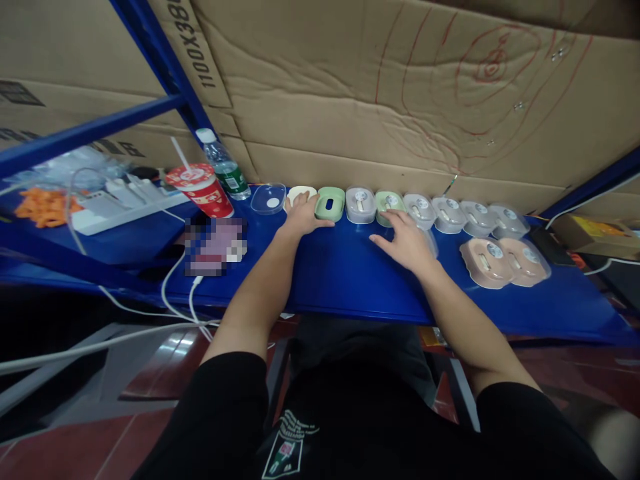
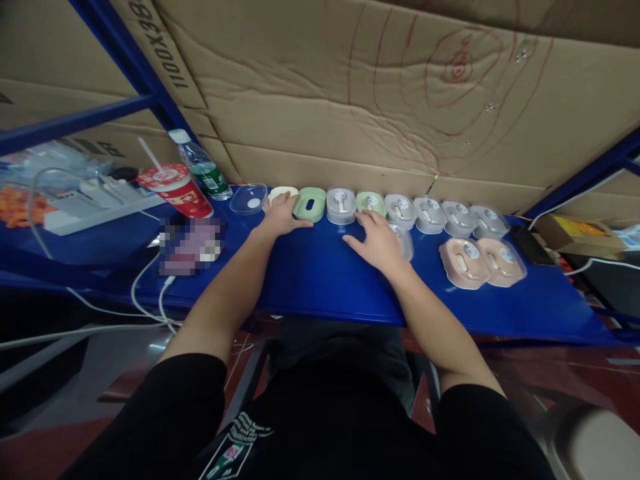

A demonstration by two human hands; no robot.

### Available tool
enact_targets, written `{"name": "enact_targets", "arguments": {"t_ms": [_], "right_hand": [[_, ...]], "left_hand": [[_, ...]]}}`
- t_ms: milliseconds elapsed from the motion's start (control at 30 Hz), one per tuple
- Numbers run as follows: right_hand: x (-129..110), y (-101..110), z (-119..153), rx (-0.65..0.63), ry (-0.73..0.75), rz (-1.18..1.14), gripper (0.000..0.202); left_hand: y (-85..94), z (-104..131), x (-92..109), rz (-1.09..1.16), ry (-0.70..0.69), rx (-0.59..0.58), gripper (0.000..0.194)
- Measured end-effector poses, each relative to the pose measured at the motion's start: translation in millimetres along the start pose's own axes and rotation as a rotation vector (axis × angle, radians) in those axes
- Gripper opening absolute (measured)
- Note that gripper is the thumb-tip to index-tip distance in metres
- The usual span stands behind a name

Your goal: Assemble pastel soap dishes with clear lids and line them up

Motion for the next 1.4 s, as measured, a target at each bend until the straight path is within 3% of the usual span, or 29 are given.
{"name": "enact_targets", "arguments": {"t_ms": [100,267,367,467,533,600,667,833,1000,1133,1233,1300,1400], "right_hand": [[-8,6,1,0.026,0.049,0.012,0.074],[6,-10,-1,-0.144,-0.007,-0.003,0.075],[-6,-13,1,-0.211,0.148,-0.146,0.082],[-26,-9,8,-0.302,0.359,-0.234,0.090],[-28,-2,7,-0.278,0.369,-0.218,0.080],[-24,3,4,-0.229,0.316,-0.189,0.070],[-18,2,2,-0.229,0.271,-0.171,0.068],[-8,-10,1,-0.271,0.251,-0.172,0.082],[-8,3,-2,-0.093,0.241,-0.303,0.065],[-1,16,-5,0.142,0.213,-0.382,0.067],[6,14,-7,0.210,0.206,-0.459,0.076],[9,8,-8,0.178,0.198,-0.475,0.086],[7,1,-9,0.132,0.199,-0.403,0.090]], "left_hand": [[9.7,2,14,0.029,-0.061,0.058,0.108],[34.1,17,68,0.201,-0.309,0.138,0.088],[34.0,31,98,0.341,-0.445,0.050,0.089],[21.0,42,118,0.415,-0.550,-0.103,0.110],[10.8,48,128,0.441,-0.629,-0.205,0.117],[5.4,50,133,0.452,-0.699,-0.249,0.111],[4.5,48,131,0.433,-0.708,-0.232,0.102],[8.6,38,115,0.377,-0.576,-0.151,0.094],[18.0,37,109,0.474,-0.540,-0.087,0.095],[38.9,39,114,0.488,-0.620,0.145,0.074],[52.7,40,112,0.407,-0.629,0.329,0.051],[59.6,35,96,0.363,-0.527,0.433,0.040],[74.5,26,36,0.352,-0.210,0.663,0.032]]}}
Point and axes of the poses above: each hand's wrist, its own z-axis away from the middle knuckle, its own y-axis out of the back of the hand, x = y × z, the point moved 8 cm from there along -z, towards the middle knuckle, and after that the axes turned 7 degrees about -y, right-handed, at the moved point
